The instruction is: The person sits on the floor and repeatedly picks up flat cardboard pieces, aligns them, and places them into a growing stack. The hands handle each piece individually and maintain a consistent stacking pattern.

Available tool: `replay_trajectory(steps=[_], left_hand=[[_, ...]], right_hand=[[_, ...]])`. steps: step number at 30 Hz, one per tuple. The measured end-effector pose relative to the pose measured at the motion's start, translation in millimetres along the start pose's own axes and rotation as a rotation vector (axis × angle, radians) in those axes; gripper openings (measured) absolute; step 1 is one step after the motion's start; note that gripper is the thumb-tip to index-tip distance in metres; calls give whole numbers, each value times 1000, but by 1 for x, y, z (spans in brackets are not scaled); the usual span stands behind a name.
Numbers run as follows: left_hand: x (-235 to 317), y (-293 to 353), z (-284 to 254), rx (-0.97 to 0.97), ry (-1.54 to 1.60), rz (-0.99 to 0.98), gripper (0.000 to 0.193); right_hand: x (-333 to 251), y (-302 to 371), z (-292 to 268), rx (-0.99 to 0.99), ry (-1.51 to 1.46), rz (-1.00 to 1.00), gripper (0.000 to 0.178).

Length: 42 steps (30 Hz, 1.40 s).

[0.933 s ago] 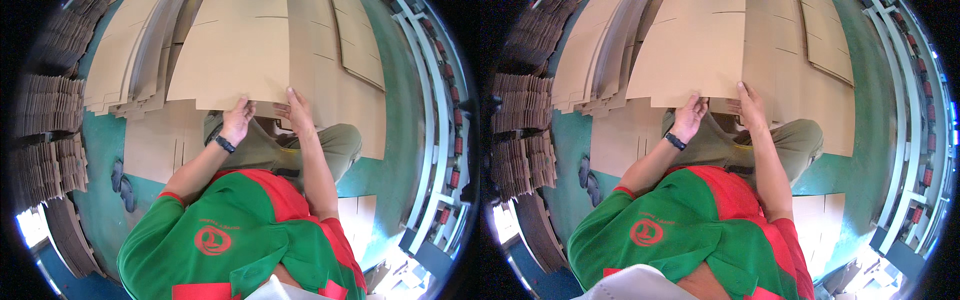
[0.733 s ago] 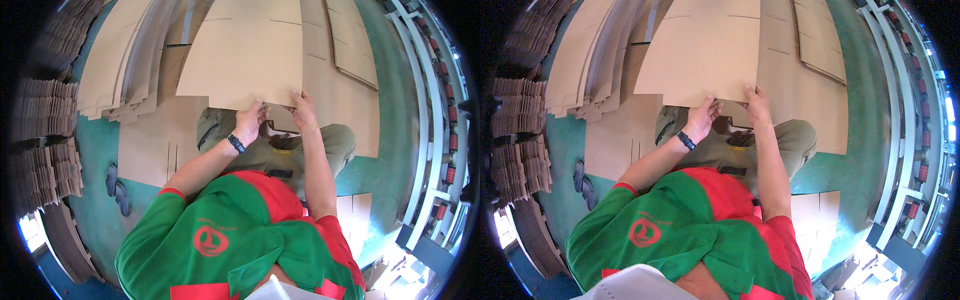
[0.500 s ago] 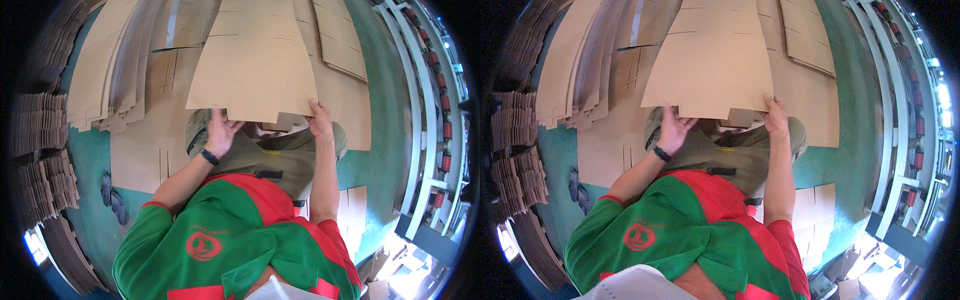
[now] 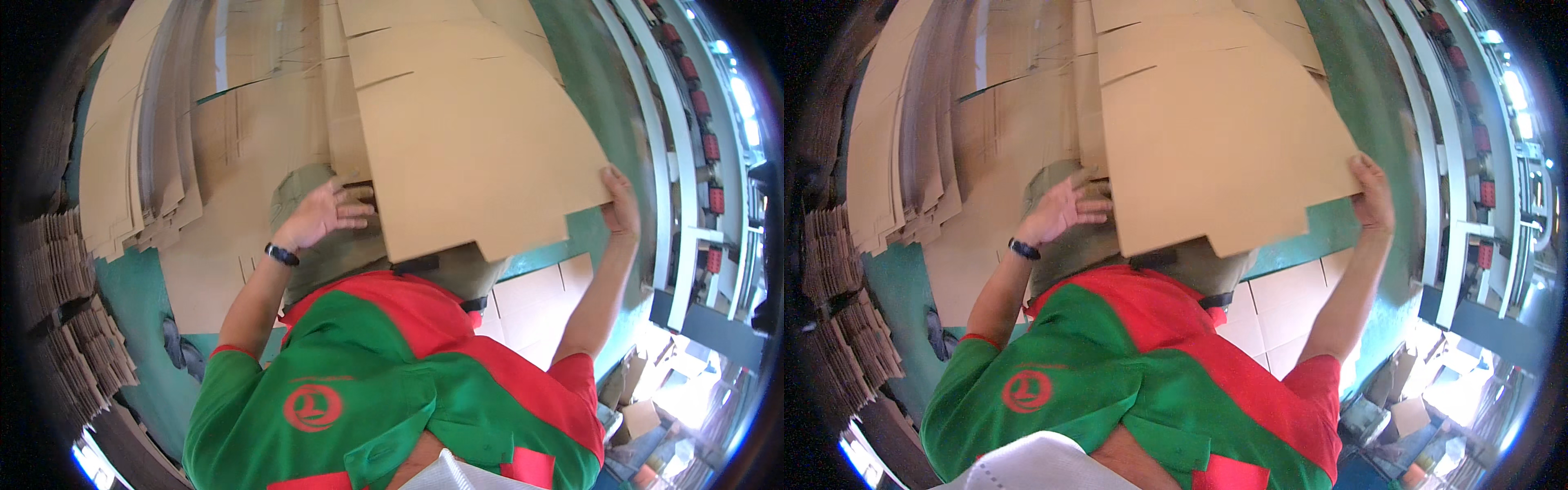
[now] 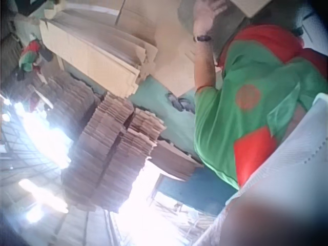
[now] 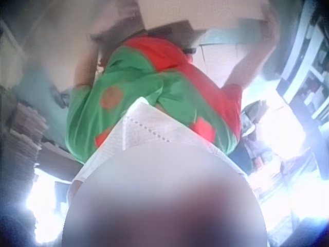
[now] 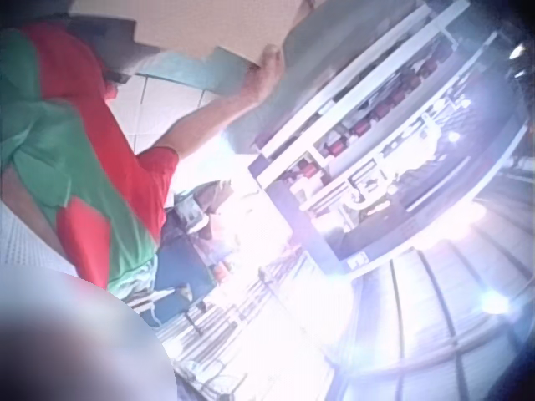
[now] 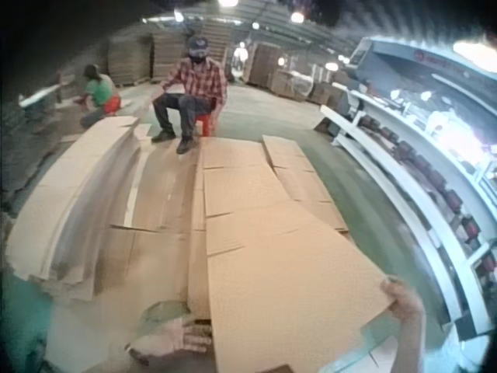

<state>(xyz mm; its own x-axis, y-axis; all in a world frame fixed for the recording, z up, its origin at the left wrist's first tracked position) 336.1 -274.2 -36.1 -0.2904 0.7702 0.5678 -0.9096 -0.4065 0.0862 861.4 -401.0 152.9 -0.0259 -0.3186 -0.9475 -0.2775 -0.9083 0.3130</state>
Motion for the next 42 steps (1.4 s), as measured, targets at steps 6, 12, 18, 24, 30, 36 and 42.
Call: replay_trajectory(steps=[6,12,18,24,30,36,42], left_hand=[[-10,-124,-33,210,109,13,66],[-36,-232,-19,194,331,100,48],[-62,-275,5,438,-5,-41,28],[-63,-270,24,344,142,64,24],[-77,-255,34,97,297,180,25],[-97,-225,66,23,282,99,30],[-93,-213,82,-64,236,98,38]], right_hand=[[-79,84,-96,117,178,-45,44],[-125,170,-130,140,381,-3,40],[-128,245,-135,238,490,74,40],[-124,296,-145,241,668,239,40],[-106,255,-128,263,852,372,48],[-103,140,-107,368,883,323,56],[-84,54,-93,415,904,57,51]])
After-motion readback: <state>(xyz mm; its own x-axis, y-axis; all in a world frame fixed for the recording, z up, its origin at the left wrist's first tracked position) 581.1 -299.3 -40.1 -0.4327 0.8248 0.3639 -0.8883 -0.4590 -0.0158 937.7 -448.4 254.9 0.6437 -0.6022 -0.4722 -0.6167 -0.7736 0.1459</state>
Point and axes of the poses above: each hand's wrist, its own y-axis away from the middle knuckle, its own z-axis out of the palm, x = y × z, the point moved 1 cm from there along -y, towards the middle knuckle, and after that the axes turned 9 degrees about -x, right-handed, at the moved point
